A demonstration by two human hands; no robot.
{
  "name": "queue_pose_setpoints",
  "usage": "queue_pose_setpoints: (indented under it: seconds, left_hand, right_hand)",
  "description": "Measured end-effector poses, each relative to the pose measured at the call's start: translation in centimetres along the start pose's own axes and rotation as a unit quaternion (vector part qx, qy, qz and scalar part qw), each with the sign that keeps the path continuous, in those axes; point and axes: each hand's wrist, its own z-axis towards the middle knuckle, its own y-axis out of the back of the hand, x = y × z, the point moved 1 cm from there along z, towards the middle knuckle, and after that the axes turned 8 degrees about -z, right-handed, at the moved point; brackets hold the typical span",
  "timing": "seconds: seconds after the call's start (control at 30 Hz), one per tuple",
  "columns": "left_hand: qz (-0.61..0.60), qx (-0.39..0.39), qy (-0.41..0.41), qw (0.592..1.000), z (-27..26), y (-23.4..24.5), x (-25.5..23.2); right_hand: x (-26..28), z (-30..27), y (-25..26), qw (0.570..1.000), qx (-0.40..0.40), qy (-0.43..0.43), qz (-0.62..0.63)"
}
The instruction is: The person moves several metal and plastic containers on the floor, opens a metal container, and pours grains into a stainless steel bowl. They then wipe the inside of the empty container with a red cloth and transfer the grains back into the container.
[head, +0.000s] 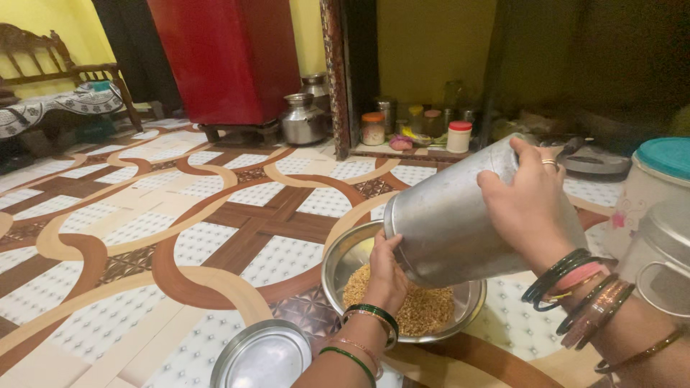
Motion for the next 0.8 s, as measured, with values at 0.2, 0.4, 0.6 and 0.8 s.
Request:
queue_pose_setpoints:
  seconds: [0.2,0.4,0.6,0.8]
  left_hand:
    - [-0.013,-0.001,0.002,1.000,0.2,1.6,1.7]
    - [-0.047,-0.006,0.022,0.999,0.3,2.5,3.0]
    - [-0.033,0.001,0.015,0.999,-0.4,1.2,2.5]
    - [0.070,-0.033,0.060,0.995,-1.9,-2.7,1.8]
  right_hand:
    - [0.5,-0.2,-1.1,0.996,-0.034,0.078,-0.004]
    - [0.9,-0.7,-1.5,0.995,-0.037,0.086,-0.012]
    - [-0.2,-0.6,0.0,0.997,-0.037,0.061,-0.009]
    - [-4.6,-1.9,3.7,0.998,-0.039,-0.055,-0.010]
